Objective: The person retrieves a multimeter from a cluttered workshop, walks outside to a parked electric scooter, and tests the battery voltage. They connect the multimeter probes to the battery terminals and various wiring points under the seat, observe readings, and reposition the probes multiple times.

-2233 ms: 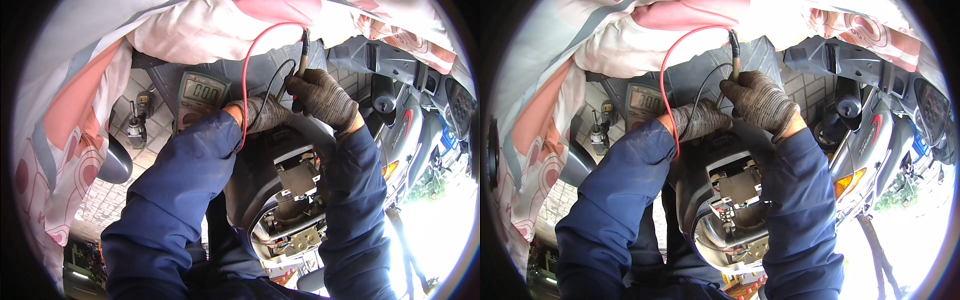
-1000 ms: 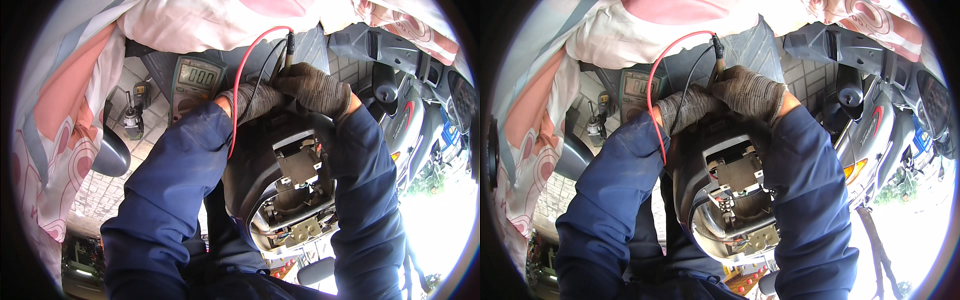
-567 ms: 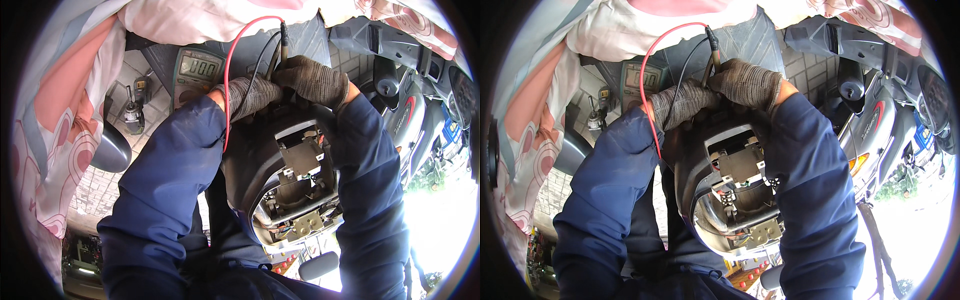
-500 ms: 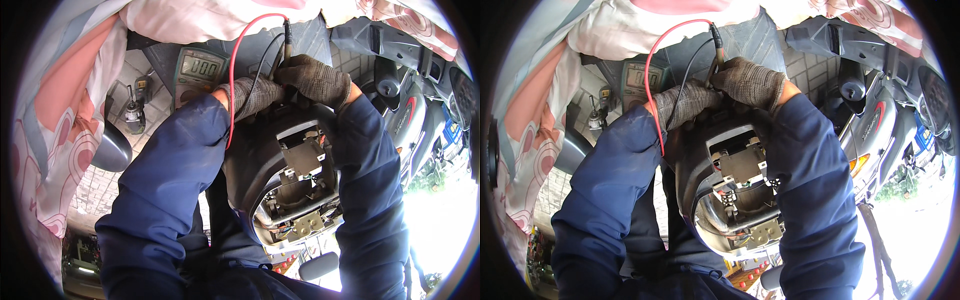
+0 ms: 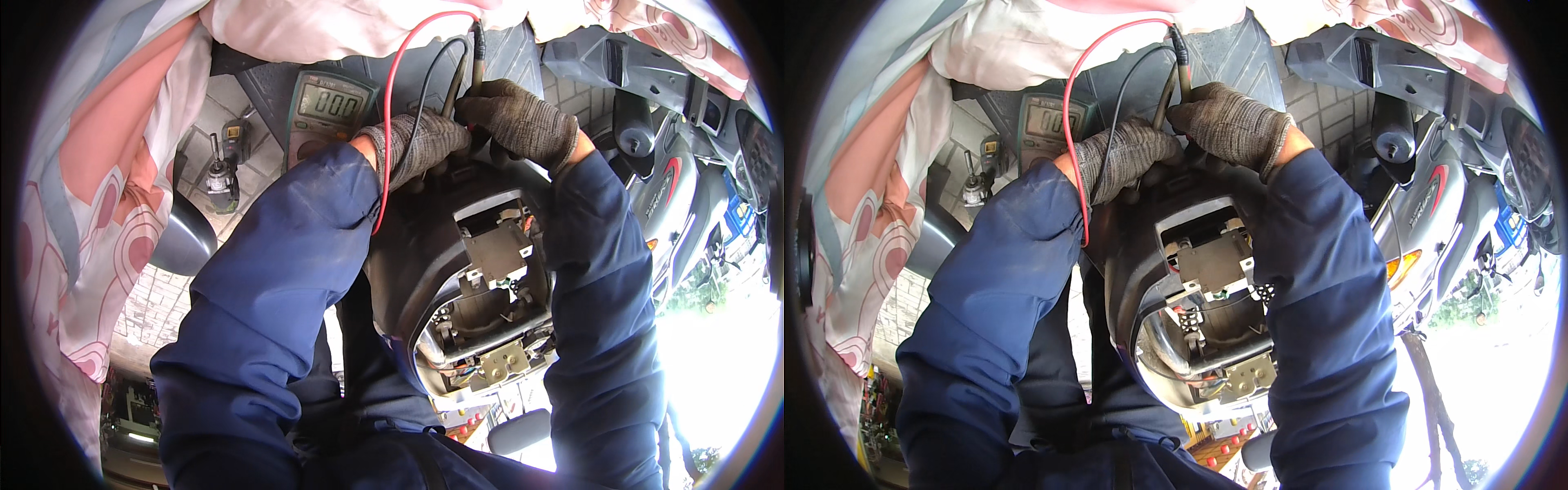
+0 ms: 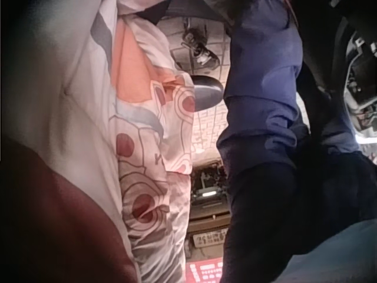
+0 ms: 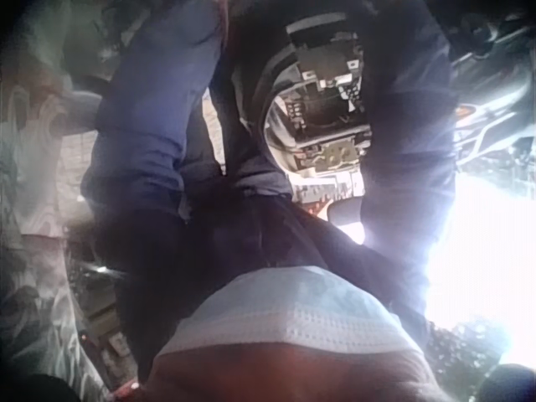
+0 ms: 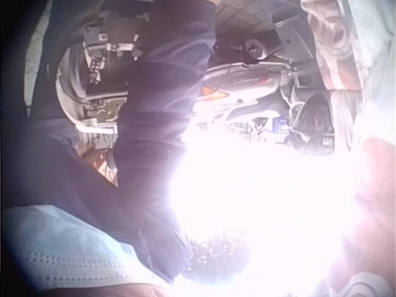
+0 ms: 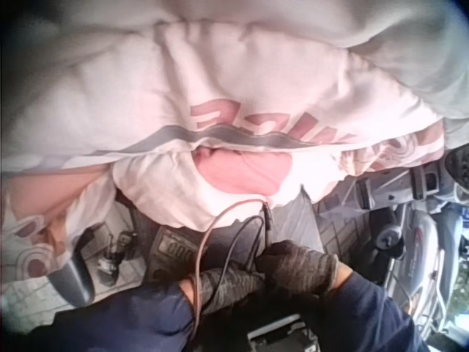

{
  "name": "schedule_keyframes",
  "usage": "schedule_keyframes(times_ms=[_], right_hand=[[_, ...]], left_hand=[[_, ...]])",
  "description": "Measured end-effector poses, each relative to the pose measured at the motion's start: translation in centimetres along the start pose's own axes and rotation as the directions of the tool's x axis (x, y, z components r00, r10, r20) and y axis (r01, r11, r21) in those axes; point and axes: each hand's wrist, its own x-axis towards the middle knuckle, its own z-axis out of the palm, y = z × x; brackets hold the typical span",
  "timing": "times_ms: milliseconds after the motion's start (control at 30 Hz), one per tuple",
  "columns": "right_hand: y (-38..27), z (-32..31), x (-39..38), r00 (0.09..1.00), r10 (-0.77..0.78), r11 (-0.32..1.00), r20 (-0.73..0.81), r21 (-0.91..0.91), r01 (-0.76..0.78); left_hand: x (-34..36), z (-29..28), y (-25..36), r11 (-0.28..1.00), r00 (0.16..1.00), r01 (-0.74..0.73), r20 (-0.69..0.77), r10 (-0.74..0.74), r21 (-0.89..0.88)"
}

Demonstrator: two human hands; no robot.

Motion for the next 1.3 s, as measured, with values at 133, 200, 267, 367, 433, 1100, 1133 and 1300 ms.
schedule_keyframes(times_ms=[133, 200, 267, 367, 433, 1100, 1133, 1300], right_hand=[[-0.6, 0.2, -0.1, 0.976, -0.216, 0.949, 0.026, -0.232, 0.216], [-0.2, 0.0, 0.2, 0.999, 0.015, 0.998, -0.043, -0.057, -0.017], [0.6, -0.4, 0.5, 0.957, -0.285, 0.881, 0.057, -0.378, 0.285], [1.4, -0.5, 1.0, 0.802, -0.573, 0.617, 0.170, -0.554, 0.558], [1.6, -0.5, 1.1, 0.796, -0.583, 0.606, 0.163, -0.565, 0.560], [1.3, -0.4, 0.7, 0.899, -0.427, 0.735, 0.093, -0.543, 0.405], [1.2, -0.4, 0.6, 0.932, -0.357, 0.816, 0.063, -0.464, 0.344], [0.8, -0.3, 0.3, 0.815, -0.566, 0.624, 0.129, -0.580, 0.525]], left_hand=[[0.2, 0.0, 0.0, 1.000, 0.999, -0.016, 0.033, 0.015, 0.021], [0.3, 0.1, 0.0, 1.000, 0.999, 0.010, 0.034, -0.010, 0.002], [0.4, 0.1, 0.0, 1.000, 0.999, 0.030, 0.041, -0.030, 0.004], [0.9, 0.2, 0.2, 0.998, 0.998, 0.034, 0.047, -0.036, 0.047], [1.3, 0.5, 0.3, 0.995, 0.999, 0.026, 0.035, -0.030, 0.097], [2.7, 0.7, -0.8, 0.999, 0.999, 0.030, 0.020, -0.030, 0.015], [2.6, 0.7, -0.7, 0.999, 0.999, 0.030, 0.019, -0.031, 0.019], [2.0, 0.5, -0.2, 1.000, 1.000, 0.027, 0.010, -0.027, 0.013]])
